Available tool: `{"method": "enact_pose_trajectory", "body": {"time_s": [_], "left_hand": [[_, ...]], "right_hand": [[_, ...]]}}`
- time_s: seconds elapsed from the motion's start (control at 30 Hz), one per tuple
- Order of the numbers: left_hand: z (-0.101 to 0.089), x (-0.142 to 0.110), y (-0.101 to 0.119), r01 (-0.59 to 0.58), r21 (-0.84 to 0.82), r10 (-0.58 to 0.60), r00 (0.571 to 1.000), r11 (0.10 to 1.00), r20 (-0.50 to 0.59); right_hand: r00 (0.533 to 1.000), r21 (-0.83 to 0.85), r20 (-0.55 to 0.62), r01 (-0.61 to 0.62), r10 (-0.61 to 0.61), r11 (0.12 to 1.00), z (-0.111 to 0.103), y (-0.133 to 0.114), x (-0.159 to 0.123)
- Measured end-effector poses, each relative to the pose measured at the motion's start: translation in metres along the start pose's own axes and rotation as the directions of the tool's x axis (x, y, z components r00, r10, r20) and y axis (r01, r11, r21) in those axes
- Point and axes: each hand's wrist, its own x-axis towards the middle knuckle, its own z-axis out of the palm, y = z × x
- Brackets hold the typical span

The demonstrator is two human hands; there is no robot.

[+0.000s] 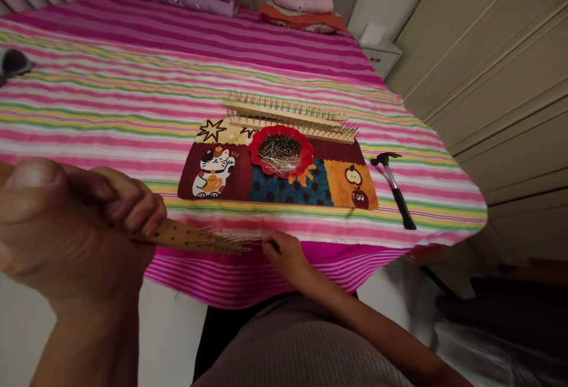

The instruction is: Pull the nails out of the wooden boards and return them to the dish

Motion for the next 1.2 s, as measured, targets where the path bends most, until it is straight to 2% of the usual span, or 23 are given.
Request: {"method": "enact_pose_trajectory", "body": {"time_s": [0.1, 0.23, 0.47, 0.63, 0.77, 0.83, 0.97, 1.07, 1.2], "left_hand": [[0.000, 0.000, 0.000, 0.004, -0.002, -0.004, 1.000, 1.000, -0.012], [0.001, 0.001, -0.001, -0.013, 0.017, 0.013, 1.000, 1.000, -0.028], [-0.002, 0.002, -0.003, -0.043, 0.034, 0.043, 0.999, 0.999, -0.013], [-0.004, 0.002, -0.003, -0.038, 0.021, 0.038, 0.999, 0.999, 0.012], [-0.002, 0.000, -0.002, -0.028, 0.054, 0.030, 0.999, 0.998, -0.039], [-0.002, 0.000, -0.002, -0.043, 0.061, 0.045, 0.998, 0.997, -0.041], [-0.003, 0.000, -0.004, -0.066, 0.048, 0.065, 0.998, 0.997, 0.027], [-0.003, -0.001, -0.005, -0.065, 0.049, 0.065, 0.998, 0.997, 0.008], [-0.002, -0.001, -0.002, -0.061, 0.057, 0.062, 0.998, 0.997, -0.014]], "right_hand": [[1.000, -0.009, 0.004, 0.009, -0.009, 1.000, -0.004, 0.000, 0.002], [0.996, 0.023, 0.039, 0.083, -0.084, 0.996, 0.001, -0.013, 0.000], [0.995, 0.154, 0.072, -0.073, 0.062, 0.985, 0.008, -0.022, 0.000], [0.998, 0.102, 0.037, -0.048, 0.044, 0.994, 0.002, -0.026, -0.005], [0.998, 0.063, -0.022, -0.055, 0.056, 0.996, -0.006, -0.024, -0.003], [0.999, 0.036, -0.018, -0.033, 0.034, 0.999, -0.009, -0.020, 0.001], [0.999, 0.025, 0.025, 0.030, -0.031, 0.999, -0.006, -0.016, 0.006], [0.988, 0.039, 0.046, 0.145, -0.147, 0.989, -0.001, -0.016, 0.006], [0.978, -0.056, 0.056, 0.206, -0.203, 0.977, 0.001, -0.018, 0.003]]}}
